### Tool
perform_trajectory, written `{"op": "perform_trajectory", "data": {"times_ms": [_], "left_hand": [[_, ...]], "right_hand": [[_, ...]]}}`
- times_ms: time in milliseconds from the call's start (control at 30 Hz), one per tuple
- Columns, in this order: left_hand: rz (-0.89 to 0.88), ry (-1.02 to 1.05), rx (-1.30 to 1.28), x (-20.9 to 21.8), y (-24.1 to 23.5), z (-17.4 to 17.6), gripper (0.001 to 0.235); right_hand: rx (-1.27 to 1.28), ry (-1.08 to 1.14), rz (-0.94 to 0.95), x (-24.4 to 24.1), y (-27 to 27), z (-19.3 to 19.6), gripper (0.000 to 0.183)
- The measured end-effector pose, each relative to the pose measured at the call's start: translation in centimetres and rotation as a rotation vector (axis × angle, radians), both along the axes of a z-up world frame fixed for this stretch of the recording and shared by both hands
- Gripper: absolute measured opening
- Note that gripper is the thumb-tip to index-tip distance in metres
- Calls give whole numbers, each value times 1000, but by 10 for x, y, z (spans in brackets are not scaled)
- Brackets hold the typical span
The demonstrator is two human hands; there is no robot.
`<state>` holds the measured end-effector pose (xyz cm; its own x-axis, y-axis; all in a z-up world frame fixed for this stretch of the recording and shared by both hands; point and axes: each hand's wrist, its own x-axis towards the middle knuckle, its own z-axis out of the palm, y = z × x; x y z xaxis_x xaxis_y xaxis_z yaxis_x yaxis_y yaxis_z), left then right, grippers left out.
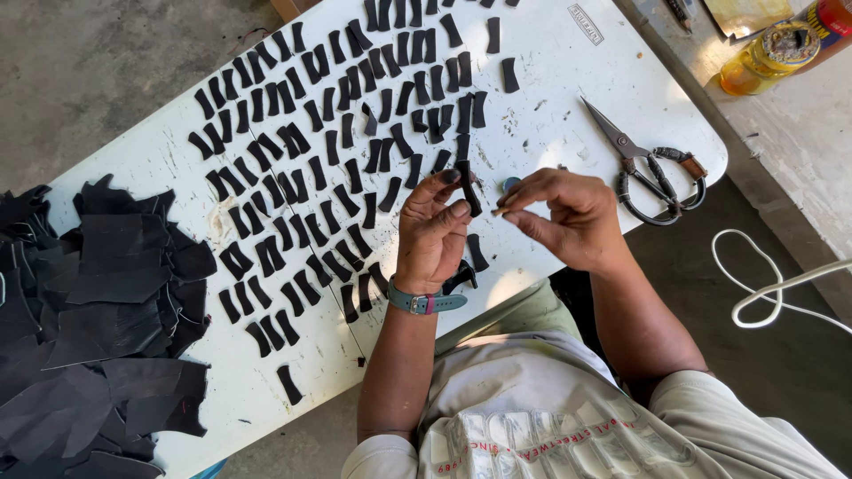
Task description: The person repeatedly picks up small black rubber pieces from a white table and uses a small cylindrical tool to press or shape them. They place the treated pieces back on the table among many similar items. Scissors and a bottle are visible on the table but not used.
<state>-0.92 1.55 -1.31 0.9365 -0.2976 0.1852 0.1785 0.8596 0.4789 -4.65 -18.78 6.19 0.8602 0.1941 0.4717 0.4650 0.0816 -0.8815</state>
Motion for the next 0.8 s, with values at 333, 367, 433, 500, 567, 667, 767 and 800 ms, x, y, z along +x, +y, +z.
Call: {"op": "perform_trajectory", "data": {"times_ms": [333, 367, 433, 500, 567, 667, 767, 800], "left_hand": [[-30, -48, 12, -3, 2, 0, 41], [-32, -46, 11, -3, 2, 0, 41], [-36, -46, 8, -3, 2, 1, 41], [-42, -48, 5, -4, 2, 2, 40], [-27, -52, 26, -4, 2, 2, 40], [-31, -47, 14, -5, 2, 0, 40], [-40, -37, -4, -8, 2, -2, 40], [-41, -34, -7, -9, 2, -3, 40]], "right_hand": [[66, -67, -49, -7, 13, -4, 37], [70, -66, -53, -7, 14, -6, 38], [61, -60, -58, -6, 15, -8, 40], [36, -52, -60, -4, 17, -9, 41], [23, -34, -77, -2, 18, -7, 40], [5, -72, -116, 6, 23, -6, 41], [-8, -114, -159, 12, 27, -5, 41], [-12, -123, -173, 13, 28, -5, 41]]}}
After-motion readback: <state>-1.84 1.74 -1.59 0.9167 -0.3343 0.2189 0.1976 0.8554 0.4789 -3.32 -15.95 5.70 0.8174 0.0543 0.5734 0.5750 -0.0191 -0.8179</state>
